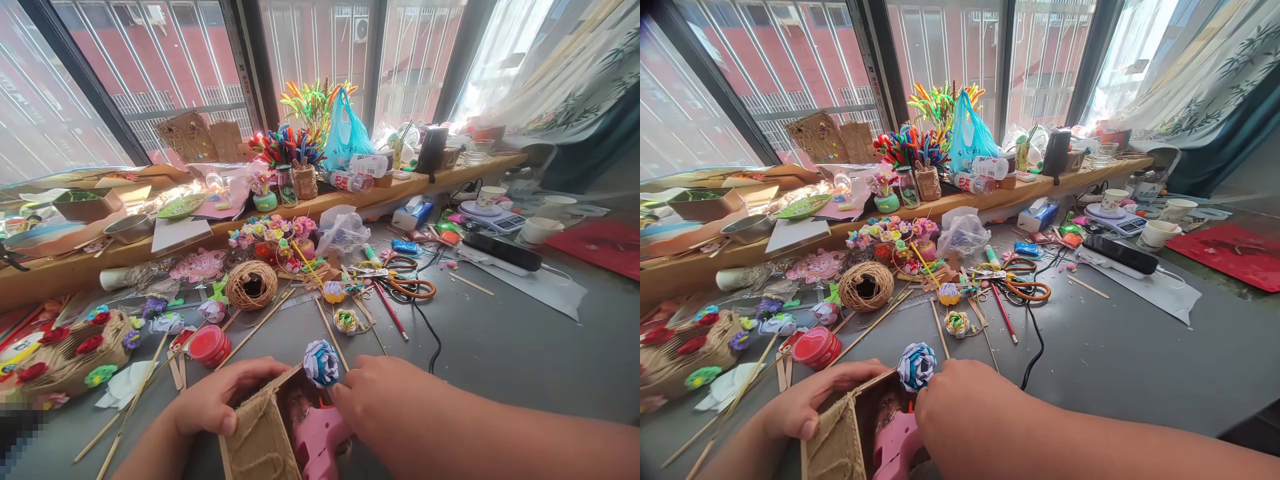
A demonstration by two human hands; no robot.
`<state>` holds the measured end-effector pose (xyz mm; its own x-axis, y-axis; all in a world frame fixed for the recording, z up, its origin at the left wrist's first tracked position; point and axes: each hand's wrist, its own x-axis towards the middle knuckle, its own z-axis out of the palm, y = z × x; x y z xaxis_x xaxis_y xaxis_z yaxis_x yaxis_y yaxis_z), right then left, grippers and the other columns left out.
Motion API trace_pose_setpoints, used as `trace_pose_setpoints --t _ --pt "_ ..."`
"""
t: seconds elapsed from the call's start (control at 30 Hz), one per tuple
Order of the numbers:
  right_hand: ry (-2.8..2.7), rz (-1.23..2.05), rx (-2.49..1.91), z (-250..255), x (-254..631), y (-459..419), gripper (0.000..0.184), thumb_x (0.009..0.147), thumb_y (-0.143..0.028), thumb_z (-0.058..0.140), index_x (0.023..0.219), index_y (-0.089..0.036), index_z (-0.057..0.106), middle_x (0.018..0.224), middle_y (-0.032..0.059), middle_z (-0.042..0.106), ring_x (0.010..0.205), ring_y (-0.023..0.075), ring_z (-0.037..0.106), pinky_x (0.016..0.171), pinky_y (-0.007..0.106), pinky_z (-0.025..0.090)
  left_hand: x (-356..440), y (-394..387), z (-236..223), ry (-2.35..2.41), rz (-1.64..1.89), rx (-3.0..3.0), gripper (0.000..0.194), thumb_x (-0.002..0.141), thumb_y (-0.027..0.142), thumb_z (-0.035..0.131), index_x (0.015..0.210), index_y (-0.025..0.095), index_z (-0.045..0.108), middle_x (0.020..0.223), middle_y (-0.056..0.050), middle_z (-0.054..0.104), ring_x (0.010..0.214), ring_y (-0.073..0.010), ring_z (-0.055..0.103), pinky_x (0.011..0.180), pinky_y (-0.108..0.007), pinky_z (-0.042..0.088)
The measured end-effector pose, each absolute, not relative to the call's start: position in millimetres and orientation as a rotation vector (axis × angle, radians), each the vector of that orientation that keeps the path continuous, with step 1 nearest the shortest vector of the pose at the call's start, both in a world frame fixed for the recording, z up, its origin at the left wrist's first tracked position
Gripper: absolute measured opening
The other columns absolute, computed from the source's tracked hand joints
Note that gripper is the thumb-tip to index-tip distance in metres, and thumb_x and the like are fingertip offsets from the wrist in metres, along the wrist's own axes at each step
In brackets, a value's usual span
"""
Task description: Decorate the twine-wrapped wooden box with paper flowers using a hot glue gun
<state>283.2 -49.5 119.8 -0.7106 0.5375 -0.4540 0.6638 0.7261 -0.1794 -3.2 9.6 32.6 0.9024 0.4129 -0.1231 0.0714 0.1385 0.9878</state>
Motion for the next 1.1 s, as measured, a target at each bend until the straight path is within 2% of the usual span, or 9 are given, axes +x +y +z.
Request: trace_pose_setpoints --t 0.13,0.33,0.63,0.93,1.1 --pt "2.590 -0.434 0.921 114 286 -50 0.014 0.072 -0.018 0.080 0.085 -0.019 0.075 0.085 0.0116 0.078 0.071 0.0274 0.072 0.052 0.032 0.038 -2 10 35 0.432 0.220 1.423 0.105 0.068 0.080 0.080 0.150 0.018 0.057 0.147 -0.017 0.062 0.138 -0.0463 0.055 0.117 -0.053 0.040" --pt "2.696 -0.387 0.982 104 293 -53 0.013 0.073 -0.018 0.082 0.072 -0.021 0.069 0.069 0.0059 0.072 0.063 0.0228 0.067 0.054 0.031 0.038 -4 8 33 0.408 0.279 1.407 0.098 0.073 0.074 0.082 0.150 0.019 0.058 0.148 -0.016 0.062 0.139 -0.0444 0.055 0.116 -0.050 0.041" --pt "2.649 -0.280 0.970 105 299 -57 0.012 0.081 -0.007 0.073 0.083 -0.019 0.072 0.077 0.0073 0.076 0.067 0.0224 0.069 0.052 0.031 0.033 -5 7 32 0.439 0.302 1.381 0.097 0.073 0.075 0.081 0.149 0.019 0.059 0.150 -0.017 0.062 0.141 -0.0458 0.054 0.118 -0.053 0.039" --pt "2.594 -0.342 1.044 119 298 -61 0.008 0.080 -0.014 0.076 0.086 -0.018 0.073 0.080 0.0090 0.076 0.071 0.0241 0.071 0.048 0.032 0.028 -11 6 25 0.467 0.316 1.388 0.097 0.073 0.076 0.081 0.150 0.021 0.058 0.150 -0.016 0.063 0.141 -0.0443 0.055 0.117 -0.052 0.040" --pt "2.527 -0.378 1.042 126 297 -65 0.015 0.079 -0.010 0.073 0.092 -0.016 0.077 0.084 0.0096 0.079 0.070 0.0231 0.071 0.046 0.032 0.025 -9 5 29 0.482 0.325 1.353 0.093 0.075 0.074 0.080 0.149 0.021 0.060 0.154 -0.016 0.061 0.141 -0.0452 0.055 0.117 -0.053 0.041"
